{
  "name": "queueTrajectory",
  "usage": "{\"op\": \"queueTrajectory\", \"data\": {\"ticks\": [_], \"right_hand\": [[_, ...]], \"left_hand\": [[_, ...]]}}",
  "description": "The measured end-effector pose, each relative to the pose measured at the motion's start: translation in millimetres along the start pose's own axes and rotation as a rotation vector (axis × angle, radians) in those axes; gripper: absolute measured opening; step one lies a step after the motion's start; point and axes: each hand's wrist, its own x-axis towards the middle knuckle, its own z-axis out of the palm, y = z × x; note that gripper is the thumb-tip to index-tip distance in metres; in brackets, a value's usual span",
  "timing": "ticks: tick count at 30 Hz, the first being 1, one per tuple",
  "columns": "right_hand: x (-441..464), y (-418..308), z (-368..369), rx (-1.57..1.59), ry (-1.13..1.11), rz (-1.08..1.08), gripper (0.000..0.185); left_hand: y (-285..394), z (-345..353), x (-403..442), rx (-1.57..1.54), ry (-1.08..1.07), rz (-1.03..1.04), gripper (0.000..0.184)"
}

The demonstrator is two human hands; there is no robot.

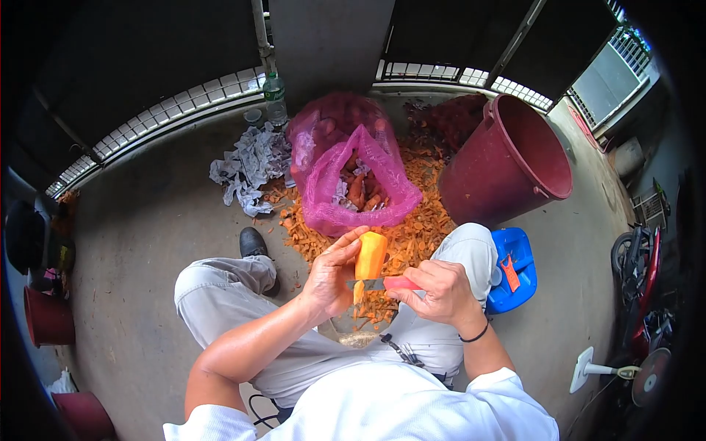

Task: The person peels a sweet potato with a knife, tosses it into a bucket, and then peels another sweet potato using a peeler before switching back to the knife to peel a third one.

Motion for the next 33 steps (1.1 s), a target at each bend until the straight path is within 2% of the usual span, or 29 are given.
{"op": "queueTrajectory", "data": {"ticks": [4,10,18,24,27,29,33], "right_hand": [[3.2,-1.1,-6.3,-0.004,-0.010,-0.026,0.033],[5.0,-0.2,-11.4,0.022,-0.015,-0.035,0.031],[4.2,-2.6,-15.0,0.022,-0.072,-0.078,0.033],[8.6,3.7,-20.5,-0.020,0.040,-0.049,0.029],[8.5,10.6,-29.1,-0.078,0.060,0.007,0.025],[8.6,14.6,-32.7,-0.087,0.147,0.136,0.027],[4.2,20.1,-30.3,-0.056,0.254,0.236,0.027]], "left_hand": [[1.7,-1.2,0.2,0.013,0.007,-0.035,0.047],[-0.6,-2.9,-2.1,-0.093,-0.071,-0.119,0.046],[2.0,-2.2,-5.3,-0.095,-0.073,-0.154,0.044],[-2.4,-8.4,1.1,-0.181,-0.134,-0.120,0.044],[-4.0,-3.9,-3.2,-0.204,-0.167,-0.127,0.044],[-4.5,-2.6,-4.1,-0.200,-0.161,-0.128,0.044],[-5.0,-8.1,2.3,-0.237,-0.146,-0.131,0.045]]}}
